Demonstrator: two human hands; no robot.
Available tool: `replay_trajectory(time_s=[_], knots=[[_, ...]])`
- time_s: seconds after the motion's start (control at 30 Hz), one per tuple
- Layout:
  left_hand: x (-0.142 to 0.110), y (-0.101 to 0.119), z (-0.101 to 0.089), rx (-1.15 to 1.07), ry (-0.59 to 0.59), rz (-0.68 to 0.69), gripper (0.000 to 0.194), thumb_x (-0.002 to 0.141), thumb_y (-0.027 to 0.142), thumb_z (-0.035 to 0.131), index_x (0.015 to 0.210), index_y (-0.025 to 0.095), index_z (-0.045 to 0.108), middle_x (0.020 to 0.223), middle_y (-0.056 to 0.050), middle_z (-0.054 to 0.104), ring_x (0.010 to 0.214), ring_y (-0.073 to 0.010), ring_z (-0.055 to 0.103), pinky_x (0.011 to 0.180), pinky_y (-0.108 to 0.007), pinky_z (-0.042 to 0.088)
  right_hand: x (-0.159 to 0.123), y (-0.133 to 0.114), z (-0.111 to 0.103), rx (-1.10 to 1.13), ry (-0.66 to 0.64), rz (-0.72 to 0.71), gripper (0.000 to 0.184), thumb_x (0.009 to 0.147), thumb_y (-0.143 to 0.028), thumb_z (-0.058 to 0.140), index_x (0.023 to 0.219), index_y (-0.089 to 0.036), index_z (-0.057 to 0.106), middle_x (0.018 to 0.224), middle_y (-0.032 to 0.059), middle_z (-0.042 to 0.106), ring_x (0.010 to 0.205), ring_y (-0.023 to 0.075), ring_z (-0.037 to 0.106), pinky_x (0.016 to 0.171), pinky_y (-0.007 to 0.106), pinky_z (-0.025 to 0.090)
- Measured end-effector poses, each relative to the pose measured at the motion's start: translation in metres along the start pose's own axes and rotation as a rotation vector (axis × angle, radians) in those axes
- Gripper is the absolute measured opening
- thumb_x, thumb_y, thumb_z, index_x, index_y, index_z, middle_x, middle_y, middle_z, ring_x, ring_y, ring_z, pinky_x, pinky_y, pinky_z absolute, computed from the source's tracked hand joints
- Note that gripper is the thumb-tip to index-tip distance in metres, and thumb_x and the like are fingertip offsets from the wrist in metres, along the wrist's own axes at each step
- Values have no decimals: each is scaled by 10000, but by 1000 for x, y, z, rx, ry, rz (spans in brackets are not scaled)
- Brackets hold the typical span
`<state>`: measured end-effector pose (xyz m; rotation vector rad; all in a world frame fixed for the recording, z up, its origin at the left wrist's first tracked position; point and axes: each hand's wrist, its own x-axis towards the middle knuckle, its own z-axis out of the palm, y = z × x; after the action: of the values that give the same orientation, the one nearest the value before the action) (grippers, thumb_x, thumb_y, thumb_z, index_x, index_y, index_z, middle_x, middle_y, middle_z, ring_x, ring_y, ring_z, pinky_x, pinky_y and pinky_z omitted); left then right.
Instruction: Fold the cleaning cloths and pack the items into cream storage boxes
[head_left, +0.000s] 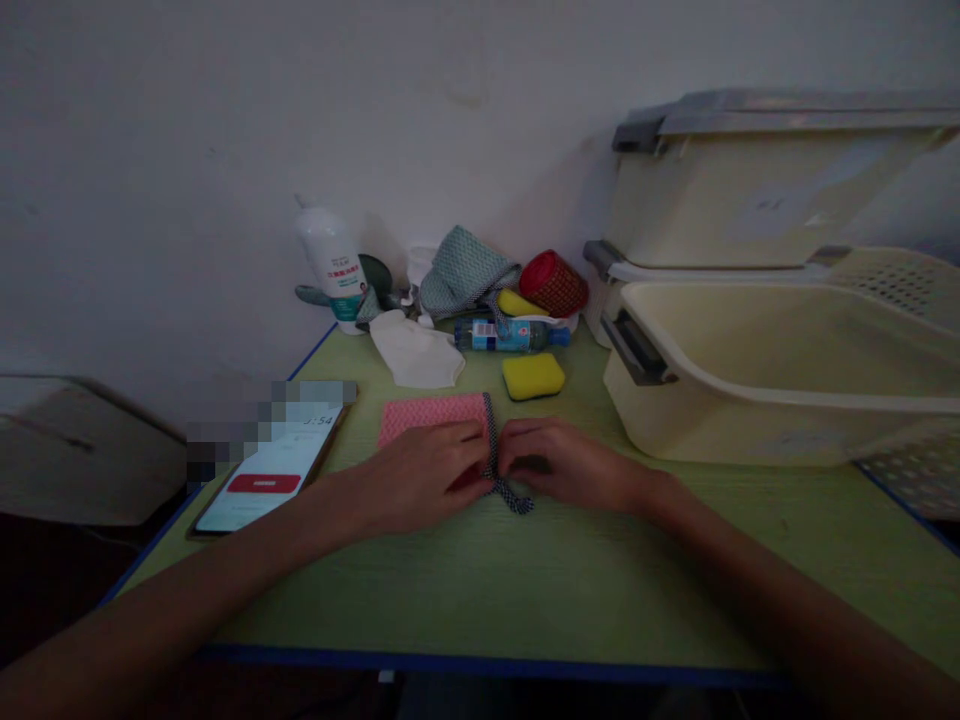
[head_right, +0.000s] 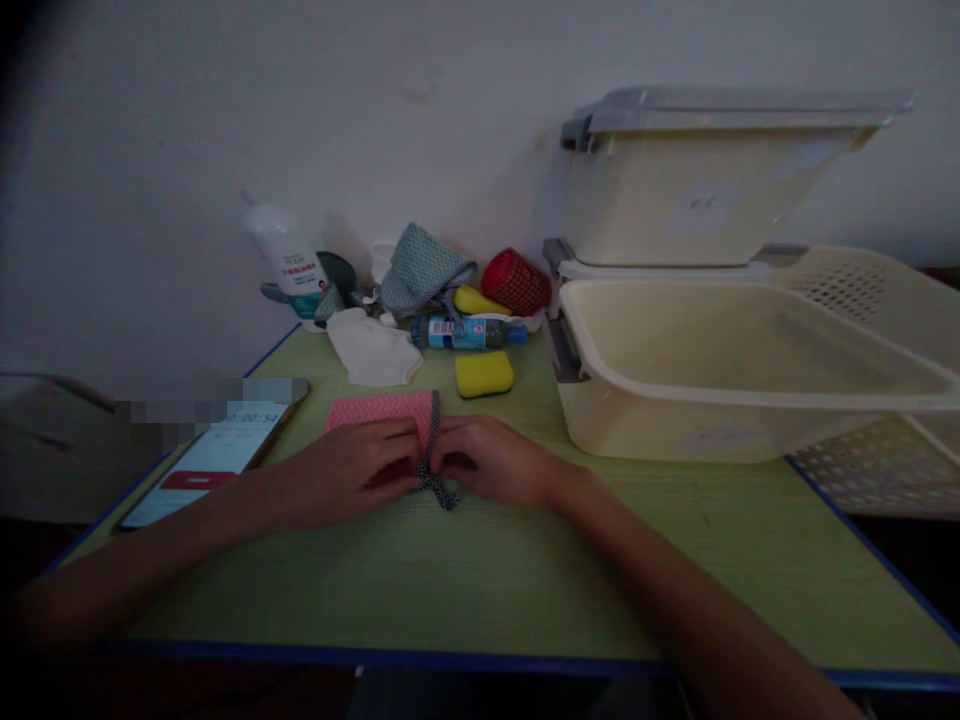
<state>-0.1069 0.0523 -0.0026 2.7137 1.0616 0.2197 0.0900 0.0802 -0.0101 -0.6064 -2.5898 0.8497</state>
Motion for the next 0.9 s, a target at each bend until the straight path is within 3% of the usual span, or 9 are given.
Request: replay_trajectory(time_s=[0.13, 0.3, 0.43, 0.63, 0.9], knots=[[-2, 0, 6, -19, 42, -20, 151, 790, 284, 549, 858, 152, 574, 881, -47, 546, 804, -193, 535, 722, -321, 456, -1, 8, 3, 85, -11, 24, 146, 720, -17, 630, 793, -144, 633, 845, 28, 612, 829, 145, 581, 766, 273, 453], [-8, -3, 11, -84, 57, -44, 85, 775, 245, 540, 801, 164, 540, 882, -44, 523, 816, -184, 513, 733, -315, 455, -3, 11, 2, 158, -12, 2, 141, 756, -61, 623, 857, -138, 685, 855, 37, 586, 825, 135, 572, 766, 261, 453], [-6, -6, 13, -145, 64, -54, 64, 763, 220, 542, 781, 163, 519, 865, -40, 522, 807, -174, 507, 723, -302, 453, -8, 8, 1, 17, -34, -58, 160, 788, -98, 597, 884, -168, 704, 838, 37, 575, 806, 136, 551, 738, 257, 445], [-4, -5, 13, -164, 81, -72, 87, 733, 223, 555, 762, 166, 495, 853, -42, 526, 805, -184, 504, 717, -307, 445, -12, -3, -3, -382, -111, -184, 243, 821, -118, 529, 1018, -149, 667, 870, 78, 595, 821, 187, 520, 737, 318, 419], [-4, -4, 15, -236, 140, -152, 118, 791, 278, 506, 778, 187, 431, 775, -10, 501, 695, -159, 490, 607, -277, 401, -10, -4, 2, -307, -69, -138, 302, 847, -98, 462, 1108, -142, 608, 852, 69, 574, 793, 174, 515, 699, 282, 426]])
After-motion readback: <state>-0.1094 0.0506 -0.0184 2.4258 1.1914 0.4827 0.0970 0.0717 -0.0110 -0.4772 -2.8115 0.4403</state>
